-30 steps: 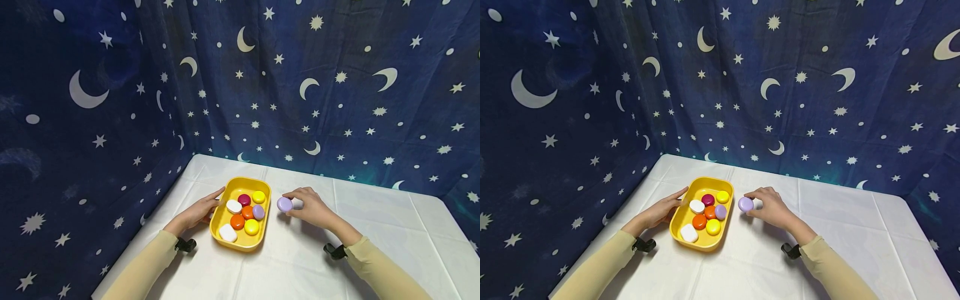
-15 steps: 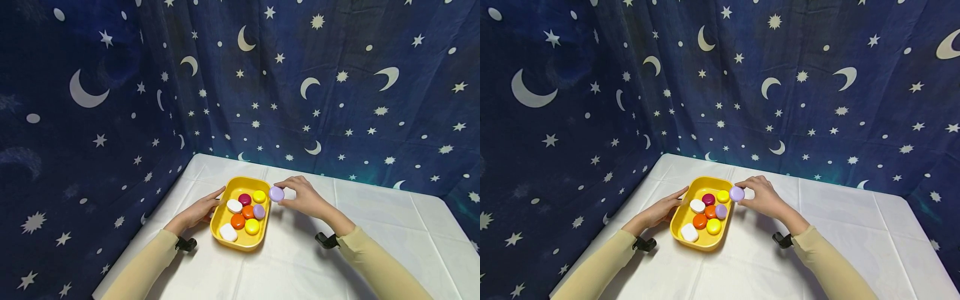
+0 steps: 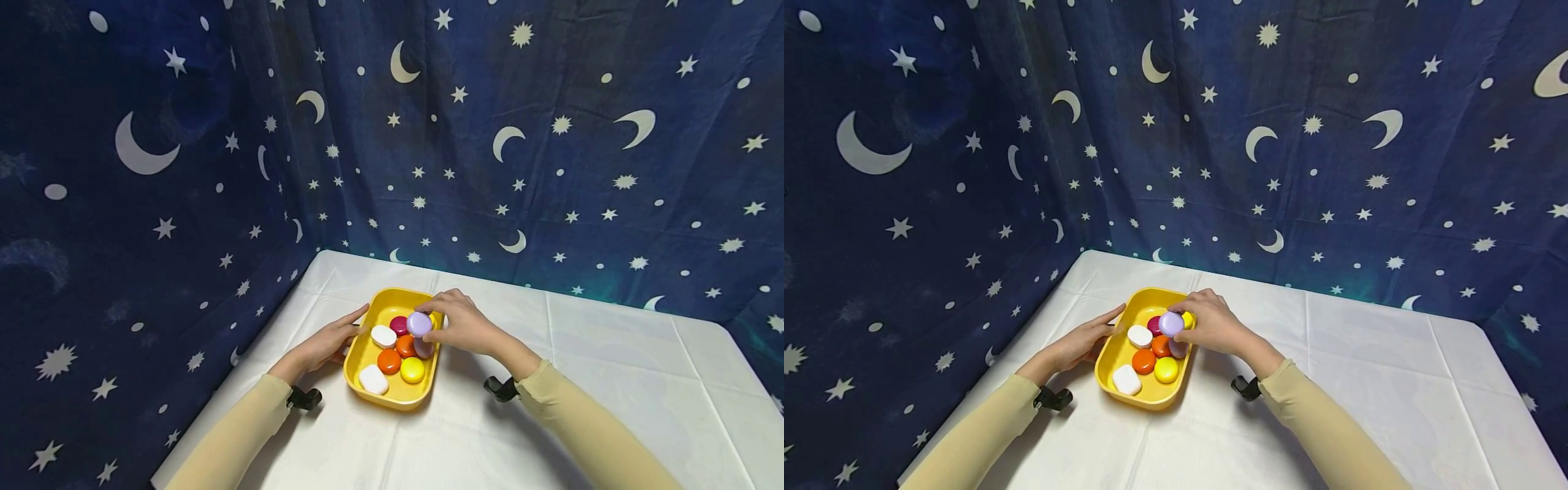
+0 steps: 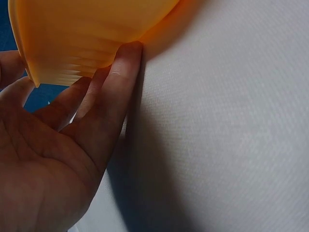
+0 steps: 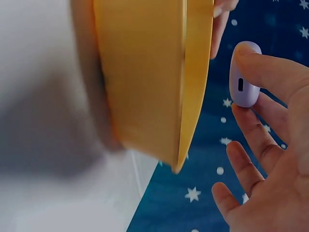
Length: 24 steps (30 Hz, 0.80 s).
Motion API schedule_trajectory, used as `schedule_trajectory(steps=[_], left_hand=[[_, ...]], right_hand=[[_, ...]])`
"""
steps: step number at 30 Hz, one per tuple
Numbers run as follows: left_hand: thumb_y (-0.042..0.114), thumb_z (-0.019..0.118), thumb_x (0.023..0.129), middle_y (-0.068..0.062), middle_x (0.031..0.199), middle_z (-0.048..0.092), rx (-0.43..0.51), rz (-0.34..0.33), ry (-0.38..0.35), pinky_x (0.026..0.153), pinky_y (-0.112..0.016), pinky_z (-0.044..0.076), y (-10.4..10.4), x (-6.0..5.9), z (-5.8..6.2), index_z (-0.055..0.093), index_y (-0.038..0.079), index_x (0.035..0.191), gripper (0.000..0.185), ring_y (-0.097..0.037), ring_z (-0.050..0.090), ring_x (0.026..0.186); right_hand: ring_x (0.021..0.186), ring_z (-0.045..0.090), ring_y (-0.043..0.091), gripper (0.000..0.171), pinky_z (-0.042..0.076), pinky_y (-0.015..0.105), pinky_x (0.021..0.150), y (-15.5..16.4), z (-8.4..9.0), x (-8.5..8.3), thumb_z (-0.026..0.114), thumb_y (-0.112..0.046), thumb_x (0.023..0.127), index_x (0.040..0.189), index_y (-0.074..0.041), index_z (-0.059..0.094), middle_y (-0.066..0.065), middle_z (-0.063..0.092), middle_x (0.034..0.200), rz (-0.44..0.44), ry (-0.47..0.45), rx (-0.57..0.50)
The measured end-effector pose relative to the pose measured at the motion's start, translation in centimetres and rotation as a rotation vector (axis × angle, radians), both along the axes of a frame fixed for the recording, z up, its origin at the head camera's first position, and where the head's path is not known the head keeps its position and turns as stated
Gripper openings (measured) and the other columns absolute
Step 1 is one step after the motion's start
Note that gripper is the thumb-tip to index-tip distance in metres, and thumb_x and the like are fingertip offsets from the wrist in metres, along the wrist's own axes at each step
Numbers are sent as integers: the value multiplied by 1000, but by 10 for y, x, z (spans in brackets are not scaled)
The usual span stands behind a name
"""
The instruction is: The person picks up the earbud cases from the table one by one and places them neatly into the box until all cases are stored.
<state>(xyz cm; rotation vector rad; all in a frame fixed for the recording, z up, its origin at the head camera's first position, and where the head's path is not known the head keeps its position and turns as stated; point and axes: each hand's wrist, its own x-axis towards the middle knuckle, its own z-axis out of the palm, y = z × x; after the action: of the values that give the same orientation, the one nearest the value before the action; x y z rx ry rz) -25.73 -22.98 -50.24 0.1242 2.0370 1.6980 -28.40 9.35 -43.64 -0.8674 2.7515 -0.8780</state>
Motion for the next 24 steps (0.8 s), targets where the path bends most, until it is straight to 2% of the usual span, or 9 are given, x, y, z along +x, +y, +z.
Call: schedule_trajectory(steps=[8, 13, 24], left_hand=[[31, 47, 108, -18, 124, 68, 12, -9, 0, 82, -44, 60, 0, 1, 2, 23, 35, 164, 62, -25, 67, 105], [30, 46, 108, -18, 122, 69, 15, -12, -2, 81, -43, 60, -1, 1, 2, 23, 36, 164, 61, -25, 67, 104], [30, 46, 108, -17, 131, 66, 22, -11, -3, 83, -44, 60, -1, 1, 0, 23, 37, 164, 61, -26, 67, 106]], right_hand=[[122, 44, 21, 51, 38, 45, 103, -30, -2, -2, 84, -33, 82, 131, -27, 71, -4, 65, 128, 70, 10, 59], [123, 45, 24, 50, 35, 46, 105, -46, -3, -2, 85, -31, 83, 130, -24, 72, -2, 66, 126, 124, 37, 76], [122, 47, 25, 48, 36, 46, 106, -69, -6, -1, 84, -33, 84, 129, -22, 72, -2, 68, 122, 203, 90, 148]])
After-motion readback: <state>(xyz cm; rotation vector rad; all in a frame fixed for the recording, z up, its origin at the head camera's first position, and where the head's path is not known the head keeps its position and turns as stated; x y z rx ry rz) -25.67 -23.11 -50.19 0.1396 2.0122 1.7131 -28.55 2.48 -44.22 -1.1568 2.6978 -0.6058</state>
